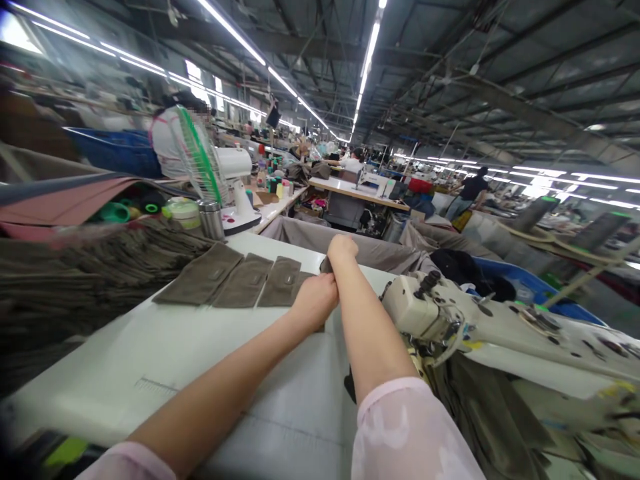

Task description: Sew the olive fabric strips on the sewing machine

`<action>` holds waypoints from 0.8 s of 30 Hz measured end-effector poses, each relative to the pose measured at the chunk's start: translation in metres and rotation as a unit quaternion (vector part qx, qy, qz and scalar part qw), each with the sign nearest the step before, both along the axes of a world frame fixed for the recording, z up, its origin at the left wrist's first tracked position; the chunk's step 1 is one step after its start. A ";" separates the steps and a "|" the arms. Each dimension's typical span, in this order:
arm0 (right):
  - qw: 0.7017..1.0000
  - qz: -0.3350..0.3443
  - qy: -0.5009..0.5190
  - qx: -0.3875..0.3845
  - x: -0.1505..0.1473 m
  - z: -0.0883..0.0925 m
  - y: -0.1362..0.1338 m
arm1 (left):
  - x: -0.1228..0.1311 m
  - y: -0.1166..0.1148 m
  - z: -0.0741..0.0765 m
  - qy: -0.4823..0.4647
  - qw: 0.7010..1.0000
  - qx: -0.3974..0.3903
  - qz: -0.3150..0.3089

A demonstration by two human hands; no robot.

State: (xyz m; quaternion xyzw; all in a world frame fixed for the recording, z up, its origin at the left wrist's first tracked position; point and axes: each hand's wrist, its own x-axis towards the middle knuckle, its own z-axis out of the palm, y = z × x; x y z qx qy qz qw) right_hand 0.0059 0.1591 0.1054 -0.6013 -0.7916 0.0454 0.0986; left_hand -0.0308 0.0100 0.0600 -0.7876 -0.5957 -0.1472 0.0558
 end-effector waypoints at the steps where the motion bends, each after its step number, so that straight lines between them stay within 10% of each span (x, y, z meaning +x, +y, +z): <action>1: 1.000 0.020 -0.009 -0.017 -0.003 0.001 0.000 | -0.001 -0.009 0.005 -0.001 1.000 -0.001 0.013; 13: 0.982 0.138 -0.083 -0.102 -0.009 -0.067 -0.052 | -0.028 -0.071 -0.042 0.071 0.993 -0.092 0.000; 20: 0.985 0.118 -0.106 -0.064 -0.009 -0.030 -0.039 | -0.041 -0.063 -0.024 0.092 0.993 -0.053 -0.057; 24: 0.986 0.147 -0.072 -0.006 -0.033 -0.012 -0.028 | -0.066 -0.053 -0.005 0.058 0.998 -0.010 0.039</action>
